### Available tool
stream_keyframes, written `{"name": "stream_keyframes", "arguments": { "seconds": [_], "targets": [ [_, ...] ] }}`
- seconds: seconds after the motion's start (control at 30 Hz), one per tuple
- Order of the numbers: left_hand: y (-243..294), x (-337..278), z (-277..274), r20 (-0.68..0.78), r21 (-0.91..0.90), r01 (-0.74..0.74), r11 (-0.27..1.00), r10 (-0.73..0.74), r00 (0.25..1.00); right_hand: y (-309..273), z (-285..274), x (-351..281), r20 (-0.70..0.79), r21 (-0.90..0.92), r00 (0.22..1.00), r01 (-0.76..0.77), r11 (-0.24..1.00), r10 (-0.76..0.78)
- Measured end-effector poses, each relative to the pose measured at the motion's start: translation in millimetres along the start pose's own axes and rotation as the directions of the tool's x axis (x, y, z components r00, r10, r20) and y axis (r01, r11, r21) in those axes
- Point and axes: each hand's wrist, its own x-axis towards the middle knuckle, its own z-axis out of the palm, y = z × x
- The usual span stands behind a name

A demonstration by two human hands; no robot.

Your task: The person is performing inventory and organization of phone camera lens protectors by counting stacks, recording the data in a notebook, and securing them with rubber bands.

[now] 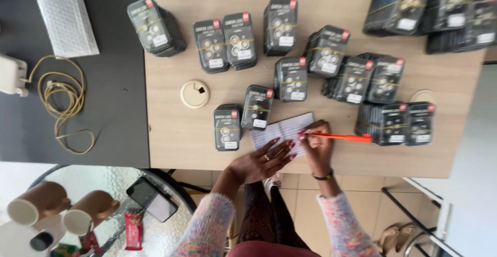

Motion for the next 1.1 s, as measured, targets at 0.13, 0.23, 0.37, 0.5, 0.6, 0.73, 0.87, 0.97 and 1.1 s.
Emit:
{"name": "stream_keyframes", "arguments": {
  "seconds": [0.13, 0.23, 0.37, 0.5, 0.6, 0.73, 0.87, 0.97, 1.1],
  "targets": [
    [2, 9, -4, -0.014, -0.034, -0.021, 0.999, 0.021, 1.000, -9, -1, -3, -0.049, -0.024, 0.998, -0.041, 0.999, 0.039],
    [-4, 10, -7, 0.118, 0.004, -0.073, 0.997, 0.072, 0.990, -57, 6, -1, -0.007, 0.025, 0.997, -0.079, 0.997, 0.079],
    [-6, 22, -22, 0.251, 0.100, -0.135, 0.986, 0.106, 0.962, -113, -2, -11, 0.029, 0.092, 0.998, 0.045, 0.995, -0.048],
    [0, 25, -25, 0.271, 0.097, -0.176, 0.980, 0.144, 0.952, -178, -60, 31, -0.135, 0.012, 0.978, 0.164, 0.986, -0.161],
    [-3, 27, -18, 0.333, 0.078, -0.204, 0.976, 0.167, 0.928, -223, -127, 106, -0.131, -0.463, 0.895, 0.325, 0.825, -0.426],
    [5, 18, -8, 0.395, 0.122, -0.231, 0.965, 0.166, 0.904, -247, -188, 232, 0.261, -0.768, 0.859, 0.462, 0.444, -0.441],
    [20, 22, -7, 0.367, 0.039, -0.071, 0.997, 0.052, 0.929, -206, -209, 342, 0.716, -0.651, 0.672, 0.741, 0.168, -0.189],
    [41, 45, -27, 0.400, 0.022, 0.188, 0.982, -0.181, 0.899, -156, -221, 380, 0.789, -0.612, 0.615, 0.784, 0.108, 0.004],
    [80, 105, -30, 0.220, 0.057, 0.468, 0.882, -0.468, 0.856, -159, -221, 385, 0.777, -0.628, 0.608, 0.737, 0.250, 0.161]
  ]
}}
